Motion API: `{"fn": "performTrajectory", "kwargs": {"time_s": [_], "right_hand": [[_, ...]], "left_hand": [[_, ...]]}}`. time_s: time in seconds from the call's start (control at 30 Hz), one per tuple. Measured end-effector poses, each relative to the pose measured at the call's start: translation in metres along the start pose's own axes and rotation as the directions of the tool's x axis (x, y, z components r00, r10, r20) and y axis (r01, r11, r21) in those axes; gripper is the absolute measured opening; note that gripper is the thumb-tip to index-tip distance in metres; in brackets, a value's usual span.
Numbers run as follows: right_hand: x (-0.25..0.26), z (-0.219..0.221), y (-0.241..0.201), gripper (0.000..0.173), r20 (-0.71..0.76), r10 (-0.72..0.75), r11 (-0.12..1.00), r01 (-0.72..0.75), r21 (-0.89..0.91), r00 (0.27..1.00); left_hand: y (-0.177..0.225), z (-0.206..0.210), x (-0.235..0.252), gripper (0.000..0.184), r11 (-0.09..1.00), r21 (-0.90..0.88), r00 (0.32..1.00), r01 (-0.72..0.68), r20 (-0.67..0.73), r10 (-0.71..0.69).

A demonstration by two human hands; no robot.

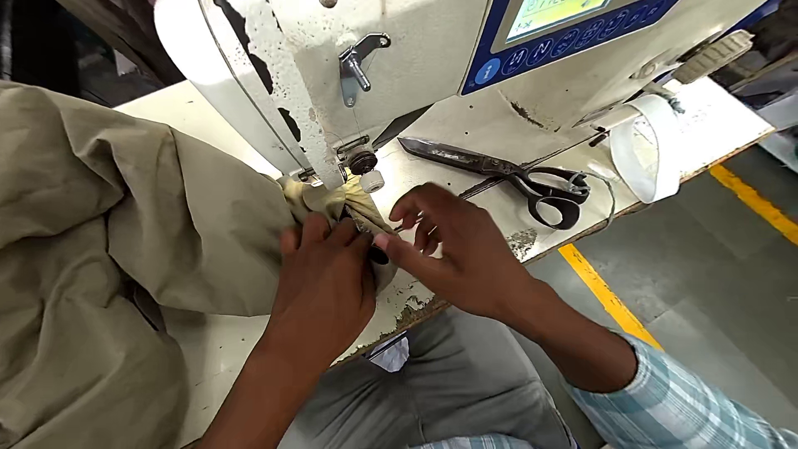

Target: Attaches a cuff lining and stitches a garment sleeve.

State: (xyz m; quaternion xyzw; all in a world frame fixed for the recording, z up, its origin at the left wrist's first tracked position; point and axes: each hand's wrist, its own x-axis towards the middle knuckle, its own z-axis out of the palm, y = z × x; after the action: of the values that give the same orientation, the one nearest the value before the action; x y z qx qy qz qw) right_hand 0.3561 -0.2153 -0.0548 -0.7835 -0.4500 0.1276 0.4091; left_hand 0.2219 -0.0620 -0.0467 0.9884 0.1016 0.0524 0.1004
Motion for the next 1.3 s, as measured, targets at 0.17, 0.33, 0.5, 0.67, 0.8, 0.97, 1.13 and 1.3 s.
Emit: {"fn": "performTrajectory", "kwargs": {"time_s": [0.17,0.33,0.5,0.67,0.8,0.97,1.13,1.3], "right_hand": [[0.010,0.009,-0.005,0.008,0.028,-0.055,0.976,0.060,-0.211,0.998],[0.012,0.006,-0.018,0.009,0.139,-0.141,0.980,0.158,-0.118,0.980],[0.060,0.001,0.008,0.022,0.132,-0.056,0.996,0.047,0.070,0.990],[0.098,0.010,0.009,0.014,0.187,-0.001,0.998,0.014,-0.068,0.982],[0.068,-0.002,-0.003,0.023,0.131,-0.043,0.980,0.068,-0.189,0.990],[0.049,-0.011,-0.007,0.025,0.315,0.129,0.973,-0.058,-0.225,0.940],[0.052,-0.012,-0.007,0.033,0.368,0.203,0.973,-0.145,-0.179,0.908],[0.045,-0.011,-0.010,0.027,0.269,0.180,0.972,-0.130,-0.196,0.946]], "left_hand": [[0.000,0.003,0.000,0.032,0.990,0.131,0.998,-0.059,-0.029,0.063],[-0.011,0.001,0.002,0.027,0.987,0.056,0.988,-0.154,-0.023,0.155],[-0.029,-0.006,0.006,0.036,0.989,0.029,0.988,-0.143,0.056,0.141],[-0.035,-0.012,0.012,0.038,0.990,0.005,0.985,-0.143,0.103,0.141],[-0.036,-0.009,0.009,0.037,0.991,0.002,0.988,-0.133,0.077,0.133],[-0.030,-0.009,0.007,0.038,0.990,0.035,0.987,-0.136,0.086,0.133],[-0.026,-0.008,0.007,0.036,0.990,0.061,0.989,-0.131,0.081,0.125],[-0.027,-0.007,0.006,0.036,0.988,0.056,0.987,-0.142,0.080,0.137]]}}
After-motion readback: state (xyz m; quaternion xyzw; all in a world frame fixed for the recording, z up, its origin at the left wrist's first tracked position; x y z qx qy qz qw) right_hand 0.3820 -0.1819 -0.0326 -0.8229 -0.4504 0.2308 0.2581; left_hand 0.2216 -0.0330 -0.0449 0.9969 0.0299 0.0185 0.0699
